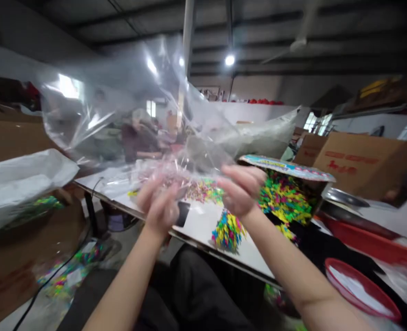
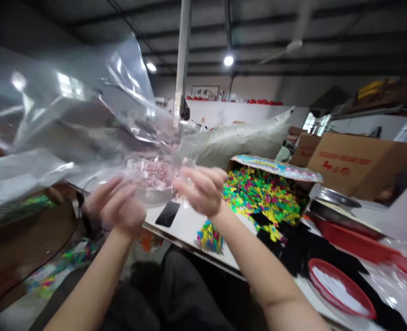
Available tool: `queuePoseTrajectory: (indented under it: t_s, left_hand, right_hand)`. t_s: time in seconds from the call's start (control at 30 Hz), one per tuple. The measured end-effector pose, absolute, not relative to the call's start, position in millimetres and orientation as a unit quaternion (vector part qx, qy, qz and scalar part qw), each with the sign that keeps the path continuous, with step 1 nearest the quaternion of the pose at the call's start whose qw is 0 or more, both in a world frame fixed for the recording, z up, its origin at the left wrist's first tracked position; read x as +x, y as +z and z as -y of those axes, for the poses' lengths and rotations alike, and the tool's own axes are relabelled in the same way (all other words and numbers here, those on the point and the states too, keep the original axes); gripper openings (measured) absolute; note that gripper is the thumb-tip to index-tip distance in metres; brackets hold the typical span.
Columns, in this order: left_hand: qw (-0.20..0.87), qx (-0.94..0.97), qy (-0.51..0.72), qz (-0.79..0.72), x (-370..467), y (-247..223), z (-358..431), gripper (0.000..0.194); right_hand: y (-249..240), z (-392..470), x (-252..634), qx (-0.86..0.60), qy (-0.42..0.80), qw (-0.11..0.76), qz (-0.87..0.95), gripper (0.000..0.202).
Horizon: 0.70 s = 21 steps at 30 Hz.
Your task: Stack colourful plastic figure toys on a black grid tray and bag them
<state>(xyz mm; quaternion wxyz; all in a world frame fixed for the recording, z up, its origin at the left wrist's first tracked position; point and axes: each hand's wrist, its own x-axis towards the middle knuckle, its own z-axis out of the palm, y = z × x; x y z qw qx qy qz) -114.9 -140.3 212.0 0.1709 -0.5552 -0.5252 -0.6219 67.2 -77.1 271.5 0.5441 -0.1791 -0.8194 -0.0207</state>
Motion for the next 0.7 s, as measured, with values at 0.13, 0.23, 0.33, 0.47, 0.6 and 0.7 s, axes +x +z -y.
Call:
queuePoseTrajectory:
  t_s: [0.13,0.23,0.33,0.47,0.6,0.7]
  left_hand:
    - [0.026,-0.582,-0.535,0.611,-115.7,177.3,74.6,0.06]
    - [-0.042,-0.603,-0.482,0.634,-91.7,152.0,33.5,0.067]
    - [-0.086,-0.601,-0.448,0.656,-63.9,141.3,-3.7,0.068]
    - [-0.217,-0.495,-0.477,0.693,-44.0,137.3,-52.0,0.045]
    - [-0.325,-0.461,-0.498,0.659,-32.2,122.4,-86.0,0.027]
    - [-0.386,-0.449,-0.516,0.619,-20.7,101.9,-96.2,0.036]
  right_hand:
    - [238.8,-11.9,82.5,-0.41,-0.072,0.395,0.819,0.035]
    - [209.3,-71.8,107.9,-0.535,0.067,0.317,0.78,0.031]
    - [192.9,-108.5,135.6,-0.542,0.347,0.375,0.667,0.034]
    - [183.3,-132.8,156.8,-0.403,0.638,0.47,0.457,0.028]
    - [153.2,-134.9,164.1,-0.286,0.676,0.536,0.418,0.035]
    - [109.2,-126.2,166.5,-0.302,0.628,0.576,0.428,0.045]
